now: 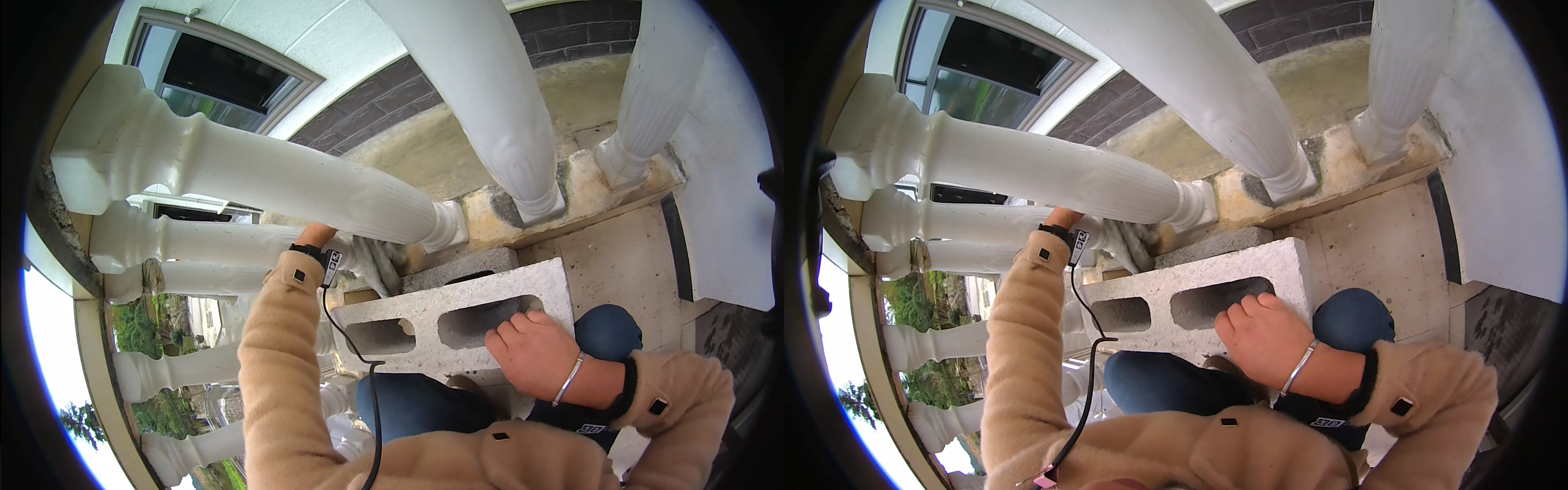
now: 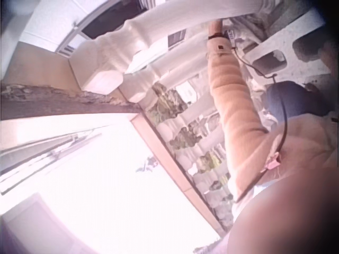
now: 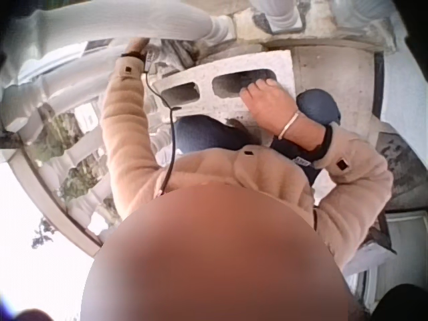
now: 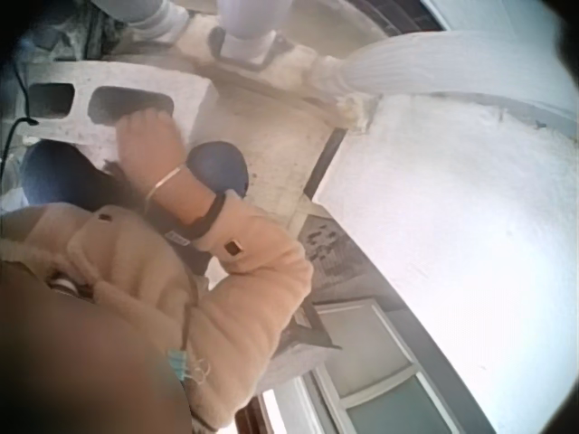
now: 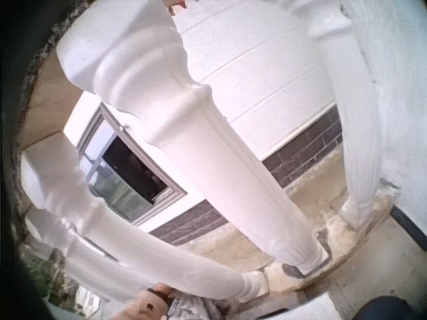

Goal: The person squats on a balcony and wipes the white balusters and the base of the railing with a cloth. They move along the railing, cleaning each baluster individually and the floor area around the base.

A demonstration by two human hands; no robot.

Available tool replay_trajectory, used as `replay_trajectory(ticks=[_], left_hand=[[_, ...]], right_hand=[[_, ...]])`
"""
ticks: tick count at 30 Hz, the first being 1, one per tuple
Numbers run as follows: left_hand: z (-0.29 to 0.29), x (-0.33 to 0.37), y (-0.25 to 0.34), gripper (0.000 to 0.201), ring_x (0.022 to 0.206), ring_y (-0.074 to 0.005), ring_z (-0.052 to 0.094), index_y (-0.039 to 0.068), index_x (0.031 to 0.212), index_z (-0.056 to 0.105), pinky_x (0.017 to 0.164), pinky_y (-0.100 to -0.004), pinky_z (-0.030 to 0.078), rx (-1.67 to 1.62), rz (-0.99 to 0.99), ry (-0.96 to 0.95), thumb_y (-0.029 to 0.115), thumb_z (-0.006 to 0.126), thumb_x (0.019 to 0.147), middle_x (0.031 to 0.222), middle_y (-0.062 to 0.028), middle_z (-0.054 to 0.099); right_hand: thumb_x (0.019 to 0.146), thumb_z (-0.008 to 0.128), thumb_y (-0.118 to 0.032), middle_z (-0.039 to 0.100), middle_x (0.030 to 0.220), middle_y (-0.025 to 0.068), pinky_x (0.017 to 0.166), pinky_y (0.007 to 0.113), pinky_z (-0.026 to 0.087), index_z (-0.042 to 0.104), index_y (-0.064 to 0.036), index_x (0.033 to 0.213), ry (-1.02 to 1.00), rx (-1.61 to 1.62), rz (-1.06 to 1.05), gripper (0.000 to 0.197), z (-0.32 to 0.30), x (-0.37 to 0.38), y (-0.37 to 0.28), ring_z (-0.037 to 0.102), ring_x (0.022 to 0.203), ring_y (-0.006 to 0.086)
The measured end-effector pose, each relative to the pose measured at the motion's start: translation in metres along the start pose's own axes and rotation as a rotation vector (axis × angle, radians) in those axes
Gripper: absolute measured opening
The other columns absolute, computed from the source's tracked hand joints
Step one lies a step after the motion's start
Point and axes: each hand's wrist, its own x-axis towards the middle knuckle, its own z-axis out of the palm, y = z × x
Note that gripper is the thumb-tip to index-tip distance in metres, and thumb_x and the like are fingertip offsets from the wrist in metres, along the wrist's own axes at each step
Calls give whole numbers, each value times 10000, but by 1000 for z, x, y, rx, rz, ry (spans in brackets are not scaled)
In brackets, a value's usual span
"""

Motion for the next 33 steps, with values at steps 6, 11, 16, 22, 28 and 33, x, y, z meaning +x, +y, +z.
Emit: replay_trajectory(ticks=[6,11,16,22,28,33], left_hand=[[65,-14,-4,318,965,-363,690,24,1063,709,822,-456,526,-48,-93,-12,150,740,772,967,-199,724],[113,-22,-8,319,960,-352,692,23,1060,709,819,-451,526,-212,-149,-112,162,748,775,961,-194,724],[91,-11,-8,321,955,-342,693,21,1056,708,816,-446,525,-446,-221,-191,175,756,778,955,-188,725],[86,-1,30,325,949,-330,694,20,1052,708,812,-440,525,-909,-359,-159,190,765,781,948,-182,726],[43,22,51,330,943,-318,696,18,1048,708,808,-433,524,-1415,-402,-105,205,775,785,941,-175,726],[23,99,60,328,936,-304,696,13,1045,705,806,-426,525,-1465,-323,-305,211,778,794,938,-168,725]], right_hand=[[805,591,-165,593,814,61,743,334,431,640,-28,973,18,52,2,223,0,3,4,570,793,223],[787,609,-165,592,810,64,737,336,432,621,-48,920,-37,101,24,178,-3,5,3,573,789,230],[789,606,-163,592,815,63,732,337,432,624,-43,939,-12,79,9,193,-3,3,1,573,788,229],[814,583,-161,597,823,64,722,334,432,643,-12,1009,-10,49,-12,253,-2,2,3,574,787,223],[810,585,-164,596,819,68,706,323,420,649,9,1031,-46,109,-12,287,-8,5,6,569,783,214],[808,585,-159,570,793,54,693,323,411,624,-38,928,-51,170,18,174,-8,9,6,554,761,206]])
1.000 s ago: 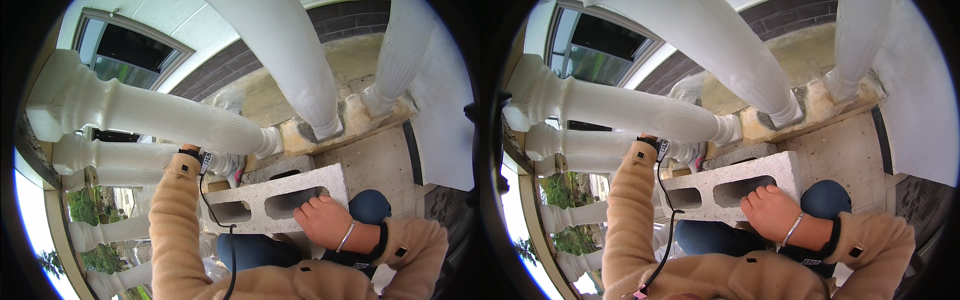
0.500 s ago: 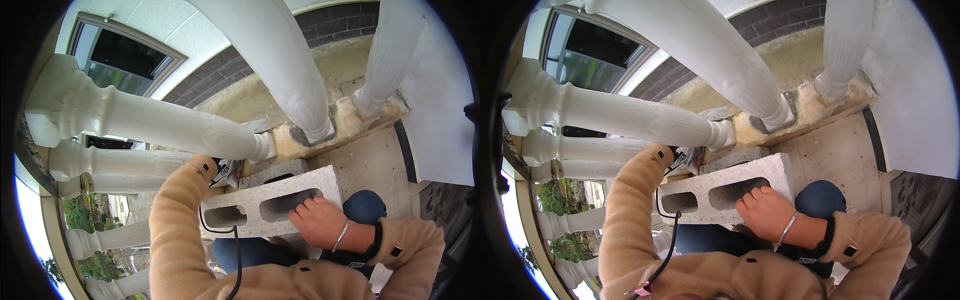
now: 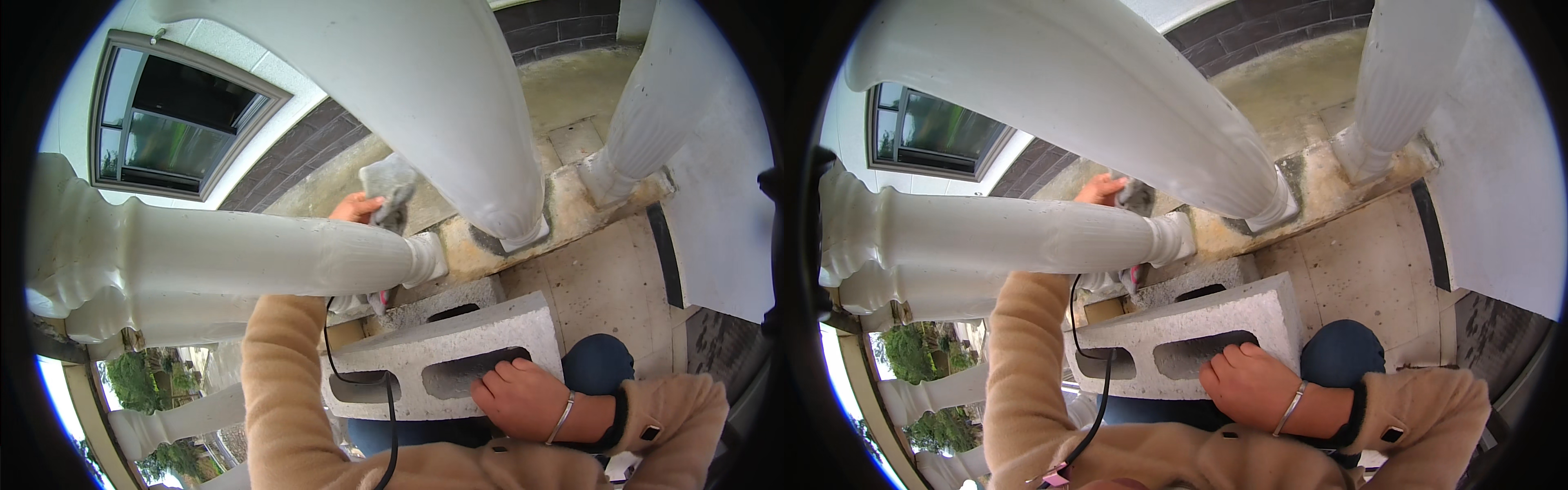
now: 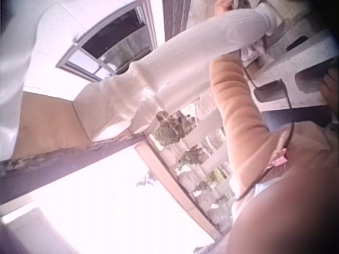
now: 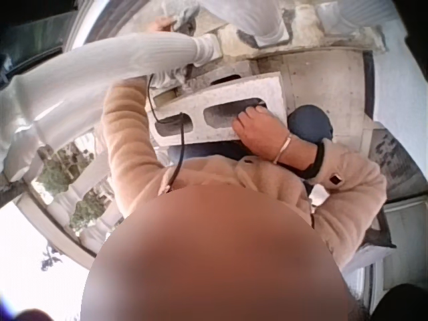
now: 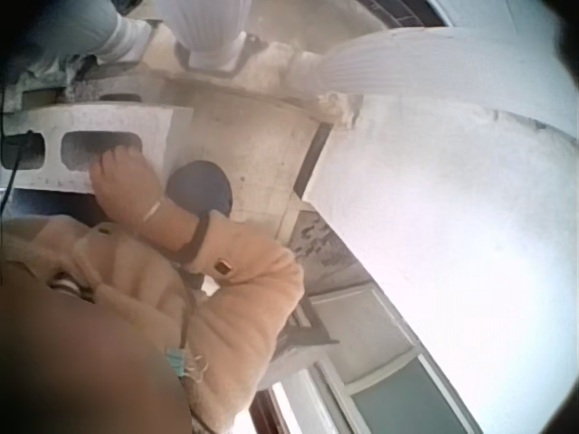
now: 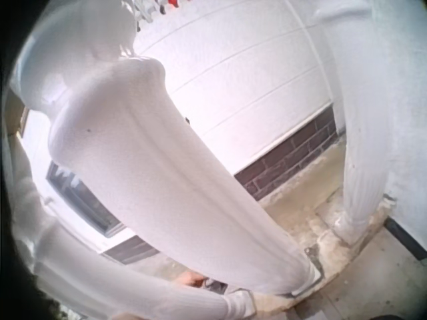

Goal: The person squats on a balcony and wipes the white balusters and the base of the railing with a cloth. They move along the railing, cleaning each baluster individually and the floor area around the base.

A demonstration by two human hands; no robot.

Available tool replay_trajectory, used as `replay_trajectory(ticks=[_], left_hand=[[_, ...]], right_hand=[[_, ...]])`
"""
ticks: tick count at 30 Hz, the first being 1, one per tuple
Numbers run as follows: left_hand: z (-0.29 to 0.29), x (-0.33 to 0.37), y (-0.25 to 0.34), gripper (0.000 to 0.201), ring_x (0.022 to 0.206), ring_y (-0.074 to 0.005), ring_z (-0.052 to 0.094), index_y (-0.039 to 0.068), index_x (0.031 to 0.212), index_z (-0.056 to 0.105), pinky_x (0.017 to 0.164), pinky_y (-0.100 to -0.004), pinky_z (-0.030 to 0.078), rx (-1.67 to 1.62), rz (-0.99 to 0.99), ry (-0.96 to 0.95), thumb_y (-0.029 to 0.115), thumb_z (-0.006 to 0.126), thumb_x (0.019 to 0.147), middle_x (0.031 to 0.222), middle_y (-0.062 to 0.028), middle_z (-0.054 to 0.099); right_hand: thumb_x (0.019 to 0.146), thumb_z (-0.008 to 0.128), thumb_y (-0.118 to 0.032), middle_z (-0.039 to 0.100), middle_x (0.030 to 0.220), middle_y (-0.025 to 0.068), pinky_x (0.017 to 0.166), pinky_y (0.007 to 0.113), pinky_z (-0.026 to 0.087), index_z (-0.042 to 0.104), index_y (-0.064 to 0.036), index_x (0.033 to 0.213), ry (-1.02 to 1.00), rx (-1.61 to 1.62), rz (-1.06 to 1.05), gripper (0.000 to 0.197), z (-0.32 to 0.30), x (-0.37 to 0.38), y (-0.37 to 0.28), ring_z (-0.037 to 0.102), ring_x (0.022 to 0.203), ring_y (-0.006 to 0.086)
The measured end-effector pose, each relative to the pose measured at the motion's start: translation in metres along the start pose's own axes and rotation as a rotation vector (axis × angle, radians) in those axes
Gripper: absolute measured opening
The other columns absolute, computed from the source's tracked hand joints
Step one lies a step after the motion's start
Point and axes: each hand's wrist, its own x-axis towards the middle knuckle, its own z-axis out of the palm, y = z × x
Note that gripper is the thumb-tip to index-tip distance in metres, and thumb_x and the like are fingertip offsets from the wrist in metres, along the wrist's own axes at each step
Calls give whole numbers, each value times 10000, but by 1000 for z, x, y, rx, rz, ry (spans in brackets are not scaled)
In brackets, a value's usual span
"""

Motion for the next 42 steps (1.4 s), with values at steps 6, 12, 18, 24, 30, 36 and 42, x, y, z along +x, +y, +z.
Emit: replay_trajectory(ticks=[6,12,18,24,30,36,42], left_hand=[[35,55,-53,296,918,-270,691,-10,1040,692,812,-409,530,706,50,-238,192,758,834,949,-151,717],[-26,0,-79,269,900,-235,686,-33,1035,679,818,-391,536,1217,154,-312,173,739,874,960,-133,708],[-32,-75,-111,246,883,-200,681,-56,1030,666,824,-373,542,1476,274,-468,154,719,913,970,-116,699],[21,-165,-6,266,670,-267,705,-104,1056,622,662,-393,551,1039,-54,-85,144,643,963,851,-195,672],[144,-299,59,174,669,-86,437,-37,935,645,595,-283,383,881,518,65,130,642,982,722,26,580],[258,-285,106,389,1087,-171,618,-23,1334,587,965,-320,474,370,790,-323,125,667,984,1131,-47,660],[244,-247,62,391,1211,-199,590,10,1376,567,1020,-331,478,377,602,-231,80,628,996,1356,-90,589]], right_hand=[[805,596,-176,572,801,65,711,334,416,585,-63,872,8,17,4,132,3,-2,0,562,778,225],[757,668,-187,605,826,100,756,357,441,596,-46,891,26,15,23,207,9,-5,-2,588,815,269],[722,691,-186,631,842,104,780,362,451,608,-39,869,8,-40,-7,224,13,-7,1,602,831,268],[777,749,-233,601,1091,122,845,395,462,578,-26,1145,162,84,-76,455,-7,-10,-7,565,1022,286],[728,856,-194,340,1496,237,1141,492,348,279,-42,1533,481,395,-12,1002,-40,5,6,378,1377,447],[824,802,-155,382,1480,184,1133,417,373,210,-50,1541,773,376,-41,936,-83,12,27,414,1350,326],[923,652,7,633,1279,89,1017,339,503,543,-29,1365,1099,1095,132,457,-105,-45,90,630,1134,206]])
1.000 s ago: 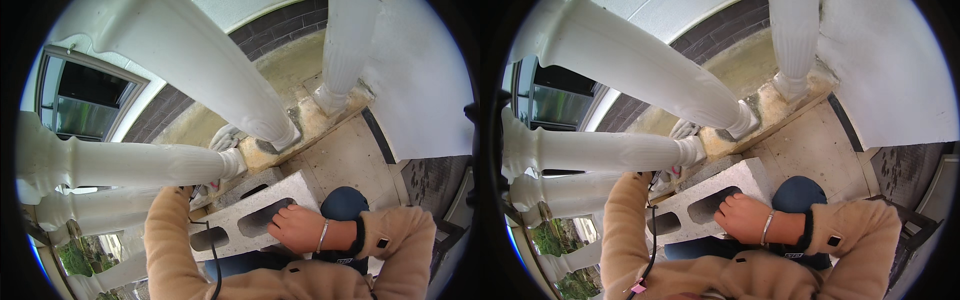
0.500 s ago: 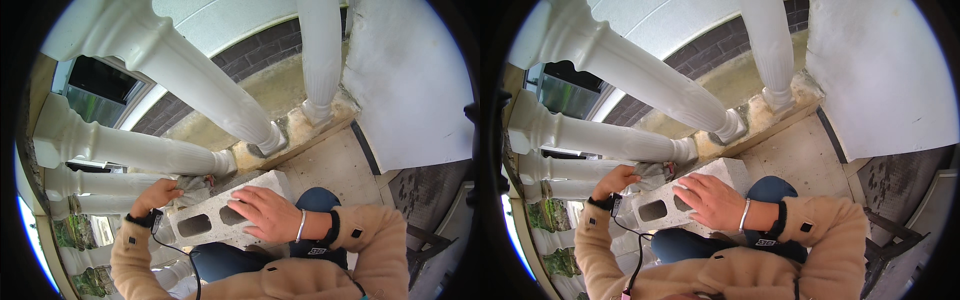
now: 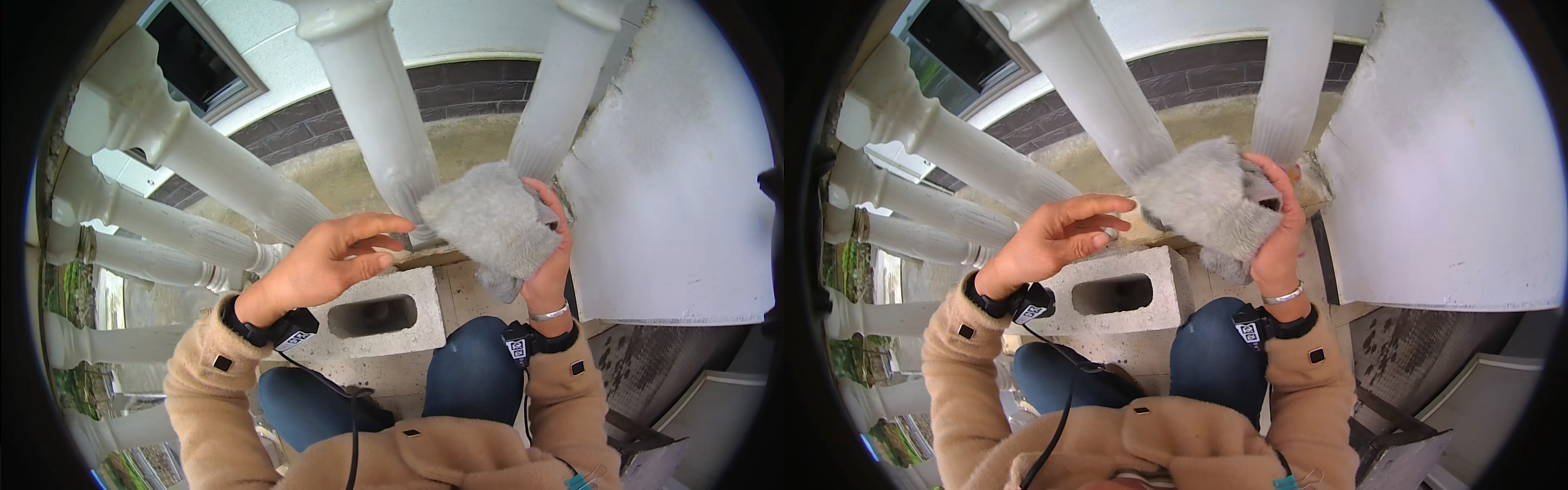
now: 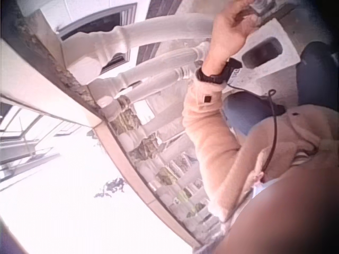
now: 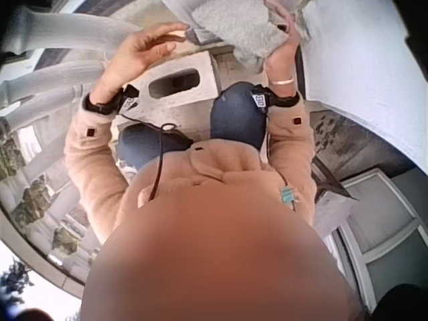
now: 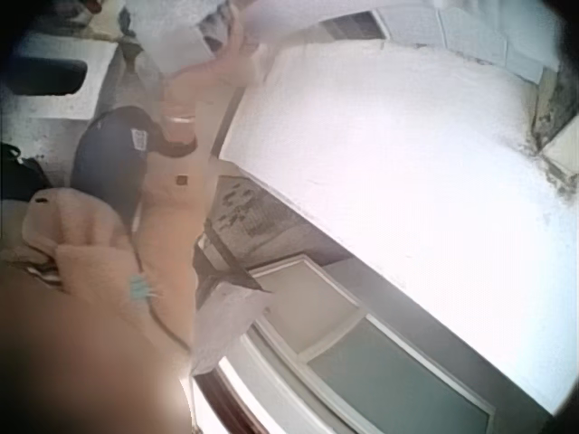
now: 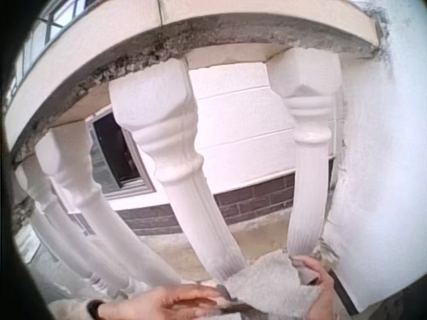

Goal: The person squats on a balcony and wipes the white balusters and the base of the railing with a cloth. They move along the railing, cleaning each baluster individually and the floor area around the base.

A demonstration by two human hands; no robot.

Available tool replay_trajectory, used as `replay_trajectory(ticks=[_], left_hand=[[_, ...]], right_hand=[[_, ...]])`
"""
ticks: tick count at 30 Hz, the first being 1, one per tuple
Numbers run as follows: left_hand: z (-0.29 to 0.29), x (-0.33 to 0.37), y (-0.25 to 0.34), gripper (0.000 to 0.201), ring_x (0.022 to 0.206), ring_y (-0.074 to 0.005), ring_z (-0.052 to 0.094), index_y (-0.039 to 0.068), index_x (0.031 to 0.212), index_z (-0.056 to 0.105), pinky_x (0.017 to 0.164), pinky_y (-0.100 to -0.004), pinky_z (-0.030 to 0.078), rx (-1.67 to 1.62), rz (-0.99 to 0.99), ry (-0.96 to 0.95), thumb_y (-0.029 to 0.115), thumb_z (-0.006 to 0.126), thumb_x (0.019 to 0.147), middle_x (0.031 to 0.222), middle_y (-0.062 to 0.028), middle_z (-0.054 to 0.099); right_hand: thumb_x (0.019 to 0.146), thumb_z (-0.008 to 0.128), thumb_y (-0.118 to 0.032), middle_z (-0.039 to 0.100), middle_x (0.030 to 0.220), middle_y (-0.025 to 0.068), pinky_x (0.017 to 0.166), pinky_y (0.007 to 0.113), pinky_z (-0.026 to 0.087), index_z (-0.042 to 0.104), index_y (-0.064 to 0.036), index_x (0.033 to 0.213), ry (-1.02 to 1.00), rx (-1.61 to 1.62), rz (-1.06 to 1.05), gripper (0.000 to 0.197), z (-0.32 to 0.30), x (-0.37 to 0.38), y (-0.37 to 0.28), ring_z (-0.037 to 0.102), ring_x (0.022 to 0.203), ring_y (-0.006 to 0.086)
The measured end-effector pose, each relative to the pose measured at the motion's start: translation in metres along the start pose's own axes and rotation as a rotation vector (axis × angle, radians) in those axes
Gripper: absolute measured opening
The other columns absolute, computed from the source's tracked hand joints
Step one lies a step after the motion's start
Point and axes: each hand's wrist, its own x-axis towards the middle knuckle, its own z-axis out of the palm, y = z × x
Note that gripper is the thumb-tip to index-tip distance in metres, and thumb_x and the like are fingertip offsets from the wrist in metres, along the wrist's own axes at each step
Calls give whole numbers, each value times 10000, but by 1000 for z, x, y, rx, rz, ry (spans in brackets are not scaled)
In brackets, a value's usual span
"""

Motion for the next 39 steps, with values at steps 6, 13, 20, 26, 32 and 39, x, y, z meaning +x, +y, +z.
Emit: replay_trajectory(ticks=[6,13,20,26,32,39], left_hand=[[4,-90,-49,289,1123,-189,642,8,1262,640,963,-321,500,-8,-65,379,-5,590,977,1268,-111,626],[29,-162,-70,214,1040,-219,681,9,1184,690,873,-312,533,-52,33,779,70,574,1015,1236,-133,661],[40,-181,-78,196,1002,-240,692,6,1112,708,847,-330,537,52,-28,859,80,550,1023,1153,-170,688],[41,-191,-72,260,924,-216,662,28,1078,732,790,-307,504,90,-146,766,-61,527,946,1118,-117,718],[29,-184,-82,205,944,-225,687,4,1057,733,831,-316,530,33,-76,706,54,540,1009,1096,-161,713],[18,-175,-93,222,949,-203,676,29,1109,730,812,-290,516,-12,43,600,-5,554,979,1117,-125,716]], right_hand=[[973,560,-69,677,1177,101,851,335,567,612,-6,1247,232,-138,412,286,-27,94,115,668,1035,203],[967,558,-130,639,1325,140,972,386,513,617,-36,1319,-578,-429,563,369,10,195,229,630,1155,273],[928,568,-149,658,1270,168,948,423,521,634,-36,1286,-1265,-1256,456,380,-12,177,277,644,1110,327],[895,577,-165,674,1222,192,928,455,527,649,-36,1257,-1192,-1592,314,390,-43,175,262,656,1072,373],[862,586,-182,689,1175,216,907,486,533,663,-37,1228,-963,-1847,109,401,-74,113,237,668,1034,420],[795,587,-77,661,937,239,803,512,516,646,-69,983,-947,-1721,216,197,-123,0,155,640,893,453]])
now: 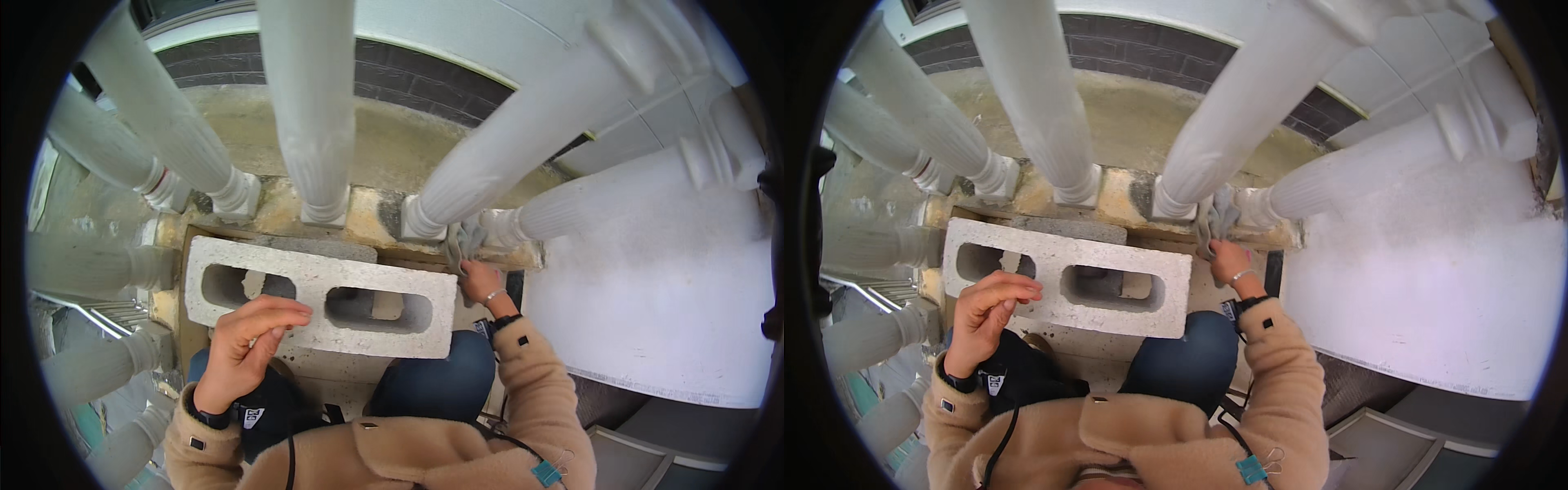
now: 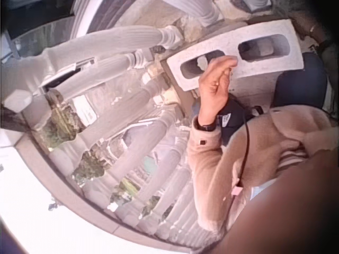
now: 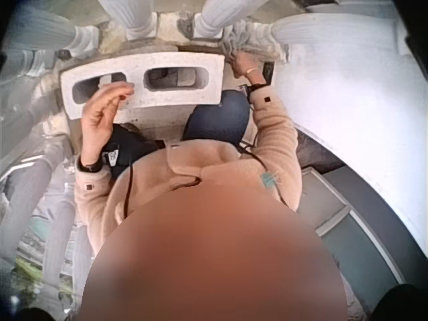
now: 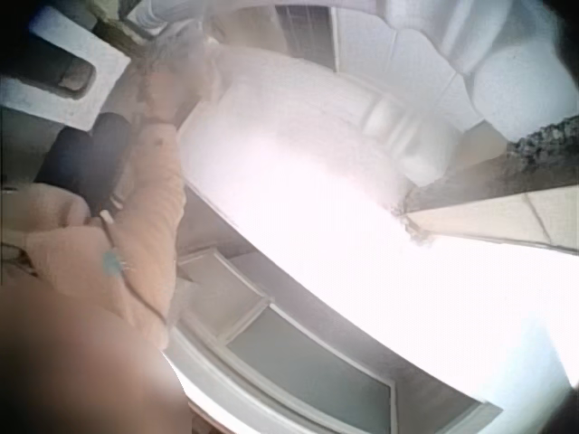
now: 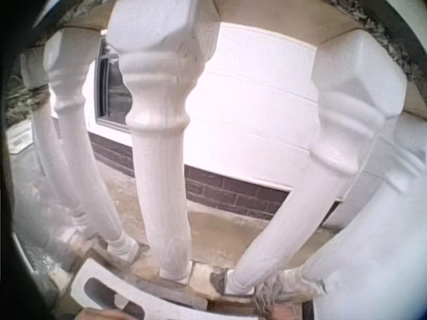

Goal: The person squats on a balcony and wipes the white balusters and the base of the railing with a cloth. They move along the railing, cleaning each baluster individually and the floor area around the base.

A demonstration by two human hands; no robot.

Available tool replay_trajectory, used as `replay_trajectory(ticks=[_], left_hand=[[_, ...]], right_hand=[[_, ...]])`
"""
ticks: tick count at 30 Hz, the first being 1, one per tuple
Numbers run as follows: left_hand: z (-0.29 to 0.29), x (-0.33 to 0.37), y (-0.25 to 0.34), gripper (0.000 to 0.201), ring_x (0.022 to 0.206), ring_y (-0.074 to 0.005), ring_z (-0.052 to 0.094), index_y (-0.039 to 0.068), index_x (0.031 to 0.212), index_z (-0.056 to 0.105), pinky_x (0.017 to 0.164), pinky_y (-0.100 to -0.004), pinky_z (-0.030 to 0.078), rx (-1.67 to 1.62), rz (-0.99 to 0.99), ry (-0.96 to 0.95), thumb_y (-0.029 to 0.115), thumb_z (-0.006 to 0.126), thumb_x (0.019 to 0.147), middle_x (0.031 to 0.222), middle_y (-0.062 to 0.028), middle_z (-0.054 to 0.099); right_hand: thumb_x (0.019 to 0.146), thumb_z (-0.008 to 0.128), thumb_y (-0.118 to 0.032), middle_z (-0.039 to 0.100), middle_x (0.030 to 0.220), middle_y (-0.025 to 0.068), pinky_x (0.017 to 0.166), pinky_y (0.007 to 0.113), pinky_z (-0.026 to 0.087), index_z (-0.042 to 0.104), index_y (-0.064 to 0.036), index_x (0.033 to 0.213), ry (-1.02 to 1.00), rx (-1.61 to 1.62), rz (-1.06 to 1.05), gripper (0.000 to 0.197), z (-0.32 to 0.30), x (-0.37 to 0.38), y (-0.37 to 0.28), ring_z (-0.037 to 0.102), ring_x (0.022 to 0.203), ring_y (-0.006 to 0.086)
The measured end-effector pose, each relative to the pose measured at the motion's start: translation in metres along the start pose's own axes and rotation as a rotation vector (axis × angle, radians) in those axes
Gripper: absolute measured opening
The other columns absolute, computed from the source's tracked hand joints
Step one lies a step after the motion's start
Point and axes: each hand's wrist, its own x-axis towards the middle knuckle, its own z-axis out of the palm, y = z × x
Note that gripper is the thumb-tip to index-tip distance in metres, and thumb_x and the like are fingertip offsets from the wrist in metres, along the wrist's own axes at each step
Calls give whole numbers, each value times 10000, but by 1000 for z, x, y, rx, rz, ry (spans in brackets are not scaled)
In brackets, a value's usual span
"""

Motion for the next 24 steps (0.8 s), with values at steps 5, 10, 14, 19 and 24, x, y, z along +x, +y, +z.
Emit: replay_trajectory(ticks=[5,10,14,19,24], left_hand=[[-17,-14,6,318,1051,-260,657,35,1189,695,873,-328,511,-13,109,-18,-88,546,936,1223,-117,678],[-47,-62,8,265,1086,-238,644,41,1169,701,923,-331,506,55,108,311,-48,556,966,1225,-107,674],[-85,-119,9,263,1094,-180,637,17,1229,660,918,-311,511,52,-14,727,5,560,986,1228,-82,665],[-162,-168,2,437,1211,-221,587,-3,1416,502,958,-332,500,-19,-4,1152,154,577,1015,1373,-127,578],[-209,-161,-27,580,1387,-272,454,20,1547,340,1057,-371,446,69,122,1313,240,549,1052,1560,-154,390]], right_hand=[[780,681,-91,748,1006,166,878,376,540,701,-45,1174,-164,468,170,397,-105,-44,-22,715,939,274],[831,619,-81,696,1122,135,959,341,485,592,79,1277,115,762,-73,475,-227,-43,-103,647,1004,216],[848,573,-39,622,1254,147,1009,347,454,526,89,1350,135,1091,-278,521,-269,-34,-155,605,1103,223],[968,539,-92,525,1392,183,1096,362,374,416,92,1457,402,863,-340,537,-284,-10,-221,521,1257,250],[1013,434,-162,540,1388,190,1100,419,422,358,41,1471,-15,1638,-806,507,-295,6,-313,572,1240,311]])
